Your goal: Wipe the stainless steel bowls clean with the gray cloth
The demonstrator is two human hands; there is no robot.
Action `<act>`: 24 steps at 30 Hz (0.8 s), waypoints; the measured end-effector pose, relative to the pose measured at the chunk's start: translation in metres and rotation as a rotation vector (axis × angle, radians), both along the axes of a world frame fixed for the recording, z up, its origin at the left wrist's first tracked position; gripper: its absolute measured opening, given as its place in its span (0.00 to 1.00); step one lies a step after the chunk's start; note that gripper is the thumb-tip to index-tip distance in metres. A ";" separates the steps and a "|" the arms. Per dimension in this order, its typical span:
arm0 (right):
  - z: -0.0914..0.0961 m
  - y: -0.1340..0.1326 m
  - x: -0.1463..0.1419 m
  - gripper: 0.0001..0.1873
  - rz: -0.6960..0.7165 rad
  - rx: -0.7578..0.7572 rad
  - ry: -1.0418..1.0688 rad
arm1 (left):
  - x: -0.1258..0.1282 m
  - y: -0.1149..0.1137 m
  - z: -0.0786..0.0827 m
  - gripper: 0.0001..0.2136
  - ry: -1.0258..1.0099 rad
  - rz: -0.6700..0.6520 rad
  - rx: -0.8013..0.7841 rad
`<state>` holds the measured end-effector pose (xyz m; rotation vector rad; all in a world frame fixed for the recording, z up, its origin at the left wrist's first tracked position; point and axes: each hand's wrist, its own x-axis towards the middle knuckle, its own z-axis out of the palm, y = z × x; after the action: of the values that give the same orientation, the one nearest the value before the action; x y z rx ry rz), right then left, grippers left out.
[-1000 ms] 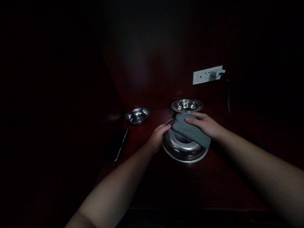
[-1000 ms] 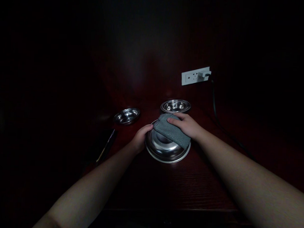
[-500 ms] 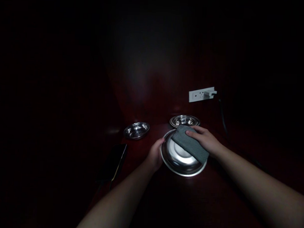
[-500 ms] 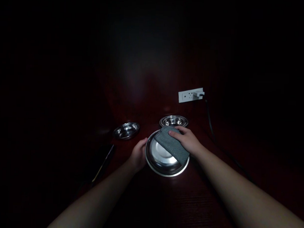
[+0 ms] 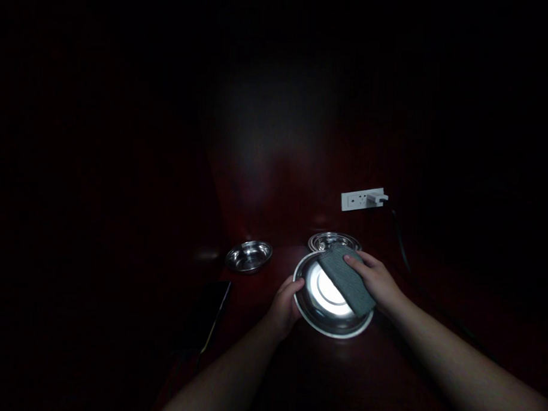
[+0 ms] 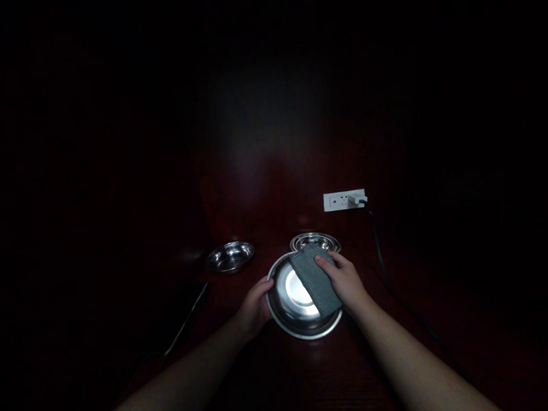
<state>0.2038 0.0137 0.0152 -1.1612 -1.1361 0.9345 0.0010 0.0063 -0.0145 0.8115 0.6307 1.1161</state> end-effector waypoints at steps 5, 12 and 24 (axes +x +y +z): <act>0.000 0.001 0.001 0.22 -0.006 0.036 -0.062 | 0.001 -0.004 0.005 0.18 0.044 0.022 -0.005; -0.004 0.002 0.003 0.22 -0.015 0.001 -0.079 | 0.002 -0.003 -0.001 0.21 0.073 0.035 0.043; 0.000 -0.004 0.002 0.24 -0.042 -0.094 -0.180 | -0.061 -0.025 0.024 0.17 0.867 0.276 0.476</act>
<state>0.2063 0.0101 0.0149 -1.3624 -1.2162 0.8720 -0.0597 -0.0187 0.0100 1.6930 1.2444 1.1567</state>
